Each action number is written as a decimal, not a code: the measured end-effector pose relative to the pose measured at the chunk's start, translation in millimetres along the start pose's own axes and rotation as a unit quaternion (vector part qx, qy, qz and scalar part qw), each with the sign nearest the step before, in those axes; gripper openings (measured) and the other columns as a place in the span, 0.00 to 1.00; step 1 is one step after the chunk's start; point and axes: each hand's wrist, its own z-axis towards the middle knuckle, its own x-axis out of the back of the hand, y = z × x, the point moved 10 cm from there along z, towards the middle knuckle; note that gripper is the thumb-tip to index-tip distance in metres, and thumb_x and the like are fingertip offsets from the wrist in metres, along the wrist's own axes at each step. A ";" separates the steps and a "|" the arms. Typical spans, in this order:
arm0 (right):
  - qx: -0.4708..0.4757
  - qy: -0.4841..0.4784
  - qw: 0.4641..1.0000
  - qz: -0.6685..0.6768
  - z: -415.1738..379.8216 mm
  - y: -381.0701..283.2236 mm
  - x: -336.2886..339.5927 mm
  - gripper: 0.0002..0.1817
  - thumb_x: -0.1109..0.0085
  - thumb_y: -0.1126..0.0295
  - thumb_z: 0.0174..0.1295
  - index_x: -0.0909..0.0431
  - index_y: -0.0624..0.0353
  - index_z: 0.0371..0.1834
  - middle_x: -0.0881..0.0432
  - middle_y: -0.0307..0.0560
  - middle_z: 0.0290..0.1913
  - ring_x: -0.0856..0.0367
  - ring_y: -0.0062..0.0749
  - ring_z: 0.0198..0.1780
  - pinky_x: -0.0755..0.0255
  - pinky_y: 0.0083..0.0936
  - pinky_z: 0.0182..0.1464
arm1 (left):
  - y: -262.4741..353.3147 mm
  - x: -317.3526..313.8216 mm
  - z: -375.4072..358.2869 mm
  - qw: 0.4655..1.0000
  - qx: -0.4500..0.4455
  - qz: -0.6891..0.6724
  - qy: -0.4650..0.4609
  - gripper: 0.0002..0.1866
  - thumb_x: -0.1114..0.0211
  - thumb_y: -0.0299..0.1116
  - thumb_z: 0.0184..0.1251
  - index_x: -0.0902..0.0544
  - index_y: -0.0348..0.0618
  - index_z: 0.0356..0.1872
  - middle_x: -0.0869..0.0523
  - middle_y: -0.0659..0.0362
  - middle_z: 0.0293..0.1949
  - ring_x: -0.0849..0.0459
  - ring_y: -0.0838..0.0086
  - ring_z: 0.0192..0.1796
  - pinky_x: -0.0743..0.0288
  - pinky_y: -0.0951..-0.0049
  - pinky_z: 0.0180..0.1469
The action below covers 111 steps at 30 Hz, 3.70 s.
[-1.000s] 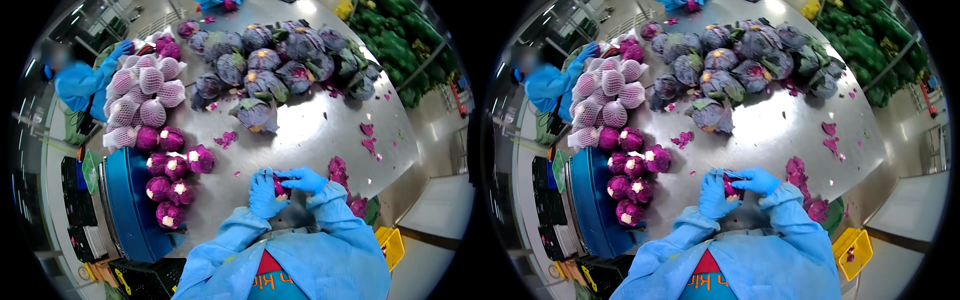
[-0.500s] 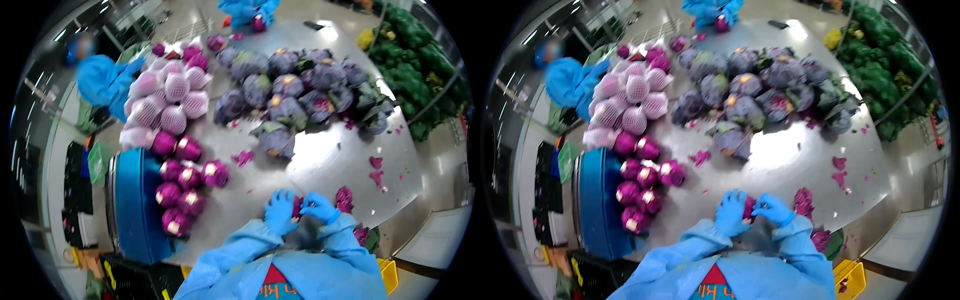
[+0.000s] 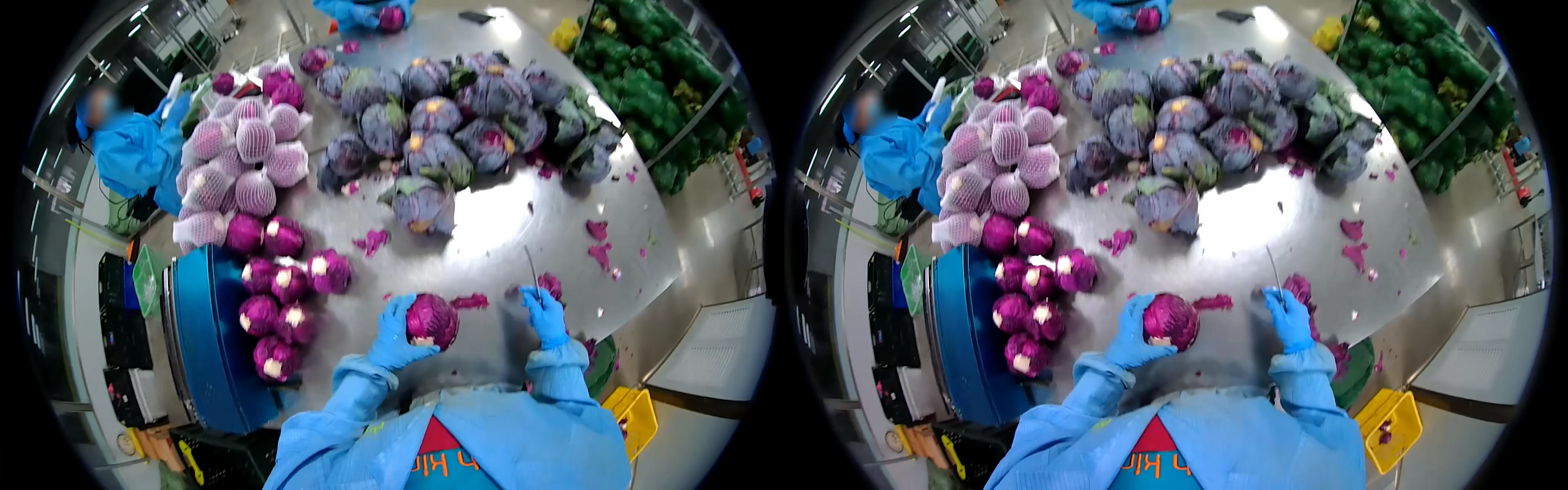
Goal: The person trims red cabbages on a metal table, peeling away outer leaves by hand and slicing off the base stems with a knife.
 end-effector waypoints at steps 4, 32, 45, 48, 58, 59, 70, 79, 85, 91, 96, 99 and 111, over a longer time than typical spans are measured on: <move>-0.122 -0.152 0.967 0.163 -37.5 -1.0 -95.5 0.16 0.42 0.64 0.67 0.20 0.54 0.56 0.18 0.33 0.40 0.25 0.14 0.34 0.32 0.12 0.33 | -17.0 8.1 -37.3 0.980 0.050 -0.190 0.000 0.60 0.15 0.42 0.33 0.45 0.43 0.69 0.37 0.48 0.64 0.36 0.56 0.67 0.40 0.60 0.70; -0.130 -0.204 0.957 -0.157 -68.6 -32.8 -148.4 0.25 0.38 0.55 0.51 0.23 0.57 0.50 0.17 0.48 0.33 0.17 0.41 0.37 0.24 0.34 0.44 | -14.3 -9.4 -39.9 0.975 0.212 0.062 0.018 0.61 0.20 0.59 0.31 0.42 0.37 0.66 0.37 0.41 0.59 0.34 0.48 0.61 0.38 0.52 0.65; 0.017 -0.023 0.981 -0.194 -46.0 36.8 -83.0 0.11 0.42 0.66 0.54 0.19 0.54 0.40 0.16 0.52 0.33 0.16 0.46 0.38 0.23 0.37 0.43 | -36.6 -6.2 -51.7 0.973 0.175 -0.139 0.062 0.62 0.17 0.52 0.31 0.43 0.34 0.68 0.36 0.42 0.61 0.34 0.49 0.64 0.36 0.55 0.66; 0.086 0.090 0.908 -0.400 -27.9 17.0 -13.8 0.15 0.41 0.66 0.59 0.22 0.50 0.50 0.19 0.49 0.42 0.17 0.48 0.36 0.22 0.39 0.39 | -46.3 -8.4 -51.6 0.963 0.198 -0.177 0.050 0.61 0.17 0.51 0.31 0.42 0.33 0.67 0.35 0.43 0.61 0.33 0.50 0.64 0.36 0.57 0.67; -0.002 -0.258 0.966 -0.015 -39.4 -44.7 -174.0 0.24 0.30 0.58 0.53 0.21 0.61 0.47 0.19 0.43 0.35 0.23 0.26 0.35 0.26 0.25 0.41 | -4.2 -12.3 -29.5 0.969 0.236 0.068 -0.010 0.63 0.20 0.58 0.31 0.45 0.35 0.69 0.35 0.40 0.59 0.32 0.46 0.59 0.34 0.51 0.61; 0.013 -0.264 0.963 -0.051 -38.1 -49.5 -175.0 0.22 0.31 0.58 0.54 0.21 0.60 0.46 0.19 0.45 0.35 0.22 0.29 0.35 0.26 0.27 0.41 | -2.3 -11.9 -28.2 0.968 0.235 0.089 -0.007 0.63 0.20 0.58 0.31 0.44 0.34 0.68 0.34 0.40 0.58 0.32 0.48 0.59 0.34 0.52 0.60; 0.177 -0.130 0.939 -0.263 -32.7 -80.0 -147.2 0.09 0.43 0.63 0.56 0.20 0.51 0.39 0.19 0.49 0.36 0.18 0.49 0.35 0.23 0.38 0.36 | 18.1 -19.8 -14.0 0.964 0.228 0.113 -0.080 0.63 0.20 0.52 0.33 0.47 0.35 0.70 0.37 0.36 0.61 0.34 0.42 0.61 0.35 0.49 0.62; 0.056 0.143 0.882 -0.446 67.6 -27.6 -4.9 0.17 0.43 0.64 0.61 0.22 0.54 0.53 0.18 0.54 0.41 0.17 0.46 0.40 0.23 0.38 0.44 | 13.8 5.3 -26.5 1.000 0.018 -0.006 -0.021 0.60 0.19 0.46 0.33 0.44 0.35 0.70 0.35 0.40 0.63 0.36 0.43 0.65 0.39 0.54 0.68; 0.003 -0.240 0.971 0.002 0.8 -56.1 -107.2 0.11 0.35 0.73 0.58 0.14 0.54 0.45 0.15 0.41 0.44 0.20 0.21 0.42 0.26 0.20 0.45 | -58.9 -25.2 -41.5 0.870 0.219 -0.440 -0.034 0.50 0.21 0.46 0.44 0.38 0.35 0.67 0.29 0.50 0.62 0.28 0.64 0.63 0.35 0.63 0.68; 0.175 -0.445 0.878 -0.004 -39.0 -135.0 -169.3 0.19 0.34 0.68 0.59 0.20 0.52 0.54 0.21 0.44 0.48 0.24 0.33 0.51 0.31 0.28 0.55 | -16.2 -43.5 -43.0 0.697 0.225 -0.673 -0.102 0.47 0.29 0.50 0.51 0.38 0.37 0.69 0.29 0.50 0.65 0.29 0.63 0.66 0.38 0.63 0.70; 0.217 -0.505 0.836 0.017 -44.8 -150.3 -170.7 0.19 0.30 0.65 0.56 0.20 0.54 0.52 0.22 0.44 0.45 0.25 0.32 0.52 0.32 0.29 0.55 | 13.4 -39.8 -42.8 0.620 0.215 -0.735 -0.171 0.47 0.27 0.46 0.49 0.39 0.39 0.70 0.29 0.49 0.65 0.29 0.59 0.66 0.38 0.57 0.71; 0.175 -0.551 0.815 0.043 -48.7 -152.8 -175.9 0.18 0.30 0.66 0.57 0.20 0.55 0.50 0.22 0.44 0.44 0.24 0.31 0.50 0.31 0.27 0.54 | 20.6 -48.4 -54.8 0.505 0.282 -0.794 -0.190 0.48 0.27 0.46 0.47 0.38 0.41 0.70 0.30 0.47 0.66 0.29 0.54 0.66 0.38 0.52 0.71; 0.036 -0.330 0.938 0.103 -50.9 -69.6 -162.1 0.34 0.27 0.66 0.53 0.29 0.62 0.63 0.24 0.45 0.57 0.26 0.28 0.54 0.34 0.26 0.62 | -12.3 -98.1 -80.9 0.391 0.362 -0.840 -0.106 0.46 0.47 0.74 0.57 0.38 0.55 0.71 0.32 0.53 0.69 0.28 0.49 0.65 0.28 0.38 0.59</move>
